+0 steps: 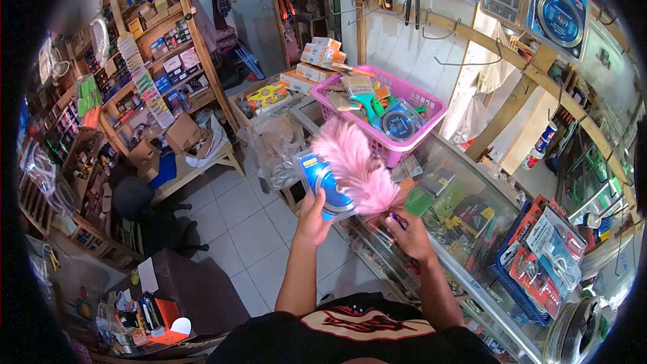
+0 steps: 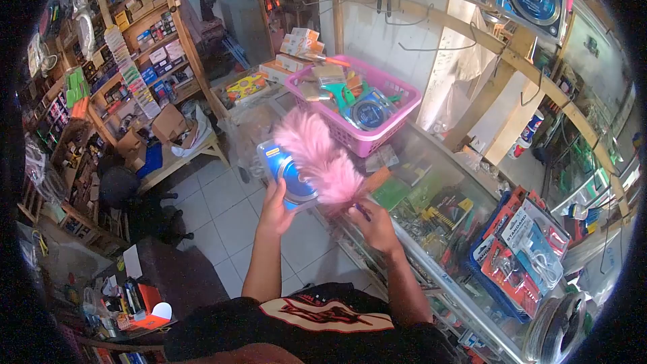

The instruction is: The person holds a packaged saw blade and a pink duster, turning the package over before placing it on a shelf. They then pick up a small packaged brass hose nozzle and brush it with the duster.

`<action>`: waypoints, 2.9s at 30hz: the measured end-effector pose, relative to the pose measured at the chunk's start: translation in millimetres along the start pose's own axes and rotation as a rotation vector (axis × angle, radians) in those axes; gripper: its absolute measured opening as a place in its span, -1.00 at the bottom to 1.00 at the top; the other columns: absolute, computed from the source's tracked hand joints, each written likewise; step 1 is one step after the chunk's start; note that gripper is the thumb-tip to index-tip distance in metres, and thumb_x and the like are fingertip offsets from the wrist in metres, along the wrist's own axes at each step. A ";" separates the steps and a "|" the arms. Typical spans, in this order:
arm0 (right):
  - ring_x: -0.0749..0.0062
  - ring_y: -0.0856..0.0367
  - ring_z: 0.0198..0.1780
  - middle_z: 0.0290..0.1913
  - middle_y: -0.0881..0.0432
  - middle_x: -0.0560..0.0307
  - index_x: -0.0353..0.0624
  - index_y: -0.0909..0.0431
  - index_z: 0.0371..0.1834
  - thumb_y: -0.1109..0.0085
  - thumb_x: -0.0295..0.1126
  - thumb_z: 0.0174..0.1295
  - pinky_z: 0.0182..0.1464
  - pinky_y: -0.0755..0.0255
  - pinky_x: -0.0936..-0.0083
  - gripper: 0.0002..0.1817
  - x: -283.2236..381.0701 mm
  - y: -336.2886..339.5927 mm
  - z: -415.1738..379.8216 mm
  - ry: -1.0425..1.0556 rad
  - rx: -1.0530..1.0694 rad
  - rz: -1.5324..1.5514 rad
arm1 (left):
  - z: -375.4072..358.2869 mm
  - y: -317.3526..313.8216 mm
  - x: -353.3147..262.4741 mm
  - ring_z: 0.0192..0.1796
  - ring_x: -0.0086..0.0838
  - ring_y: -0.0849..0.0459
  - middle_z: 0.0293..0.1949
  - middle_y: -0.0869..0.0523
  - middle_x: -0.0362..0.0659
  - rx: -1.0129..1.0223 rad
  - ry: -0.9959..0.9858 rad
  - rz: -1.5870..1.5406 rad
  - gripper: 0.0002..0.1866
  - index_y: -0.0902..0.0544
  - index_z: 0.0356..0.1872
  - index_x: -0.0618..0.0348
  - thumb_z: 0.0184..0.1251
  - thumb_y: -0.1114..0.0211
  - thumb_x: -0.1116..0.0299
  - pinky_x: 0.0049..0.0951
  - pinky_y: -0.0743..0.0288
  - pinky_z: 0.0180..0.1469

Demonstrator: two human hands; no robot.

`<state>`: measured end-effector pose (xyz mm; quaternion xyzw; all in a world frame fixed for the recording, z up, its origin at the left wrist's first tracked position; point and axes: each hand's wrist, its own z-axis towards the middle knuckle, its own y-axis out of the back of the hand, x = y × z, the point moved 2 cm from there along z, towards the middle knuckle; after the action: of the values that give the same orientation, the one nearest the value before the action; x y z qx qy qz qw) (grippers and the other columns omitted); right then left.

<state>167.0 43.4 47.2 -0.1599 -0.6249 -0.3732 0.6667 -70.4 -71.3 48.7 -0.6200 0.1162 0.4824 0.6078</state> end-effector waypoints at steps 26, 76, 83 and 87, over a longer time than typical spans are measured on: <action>0.66 -0.45 -0.40 -0.41 -0.55 0.30 -0.30 -0.62 -0.14 -0.17 -0.21 0.64 -0.32 -0.39 0.51 -0.68 12.4 -12.7 7.2 0.128 -0.078 0.025 | -5.1 7.7 -11.1 0.36 -0.32 -0.66 0.36 -0.61 -0.15 -0.024 0.007 -0.045 -0.38 -0.31 0.56 0.12 0.70 -0.22 0.04 -0.10 -0.59 0.40; 0.44 -0.66 -0.01 -0.05 -0.80 -0.03 -0.36 -0.70 0.15 -0.23 -0.30 0.56 0.17 -0.54 0.39 -0.68 22.8 7.0 -0.3 -0.042 -0.028 -0.029 | 4.1 0.1 1.9 0.39 -0.24 -0.64 0.40 -0.58 -0.14 0.001 0.076 -0.007 -0.40 -0.32 0.57 0.08 0.74 -0.14 -0.02 0.04 -0.57 0.39; 0.50 -0.60 -0.15 -0.18 -0.73 0.03 -0.39 -0.68 0.17 -0.26 -0.27 0.55 -0.01 -0.54 0.39 -0.63 -5.4 7.7 -1.1 -0.070 -0.032 -0.036 | 2.4 -6.9 3.3 0.34 -0.28 -0.66 0.35 -0.62 -0.17 -0.044 0.074 0.012 -0.42 -0.36 0.53 0.05 0.73 -0.15 -0.05 0.04 -0.60 0.33; 0.55 -0.53 -0.26 -0.35 -0.63 0.18 -0.41 -0.69 0.00 -0.24 -0.23 0.56 -0.18 -0.49 0.42 -0.65 -4.7 12.9 -6.7 -0.073 0.095 0.013 | -1.8 -6.9 2.7 0.35 -0.30 -0.66 0.35 -0.62 -0.17 -0.051 0.134 0.020 -0.43 -0.38 0.53 0.03 0.72 -0.16 -0.05 0.06 -0.59 0.35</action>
<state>181.1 48.9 44.9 -0.1458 -0.6649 -0.3327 0.6527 -63.2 -70.0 50.8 -0.6650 0.1503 0.4488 0.5777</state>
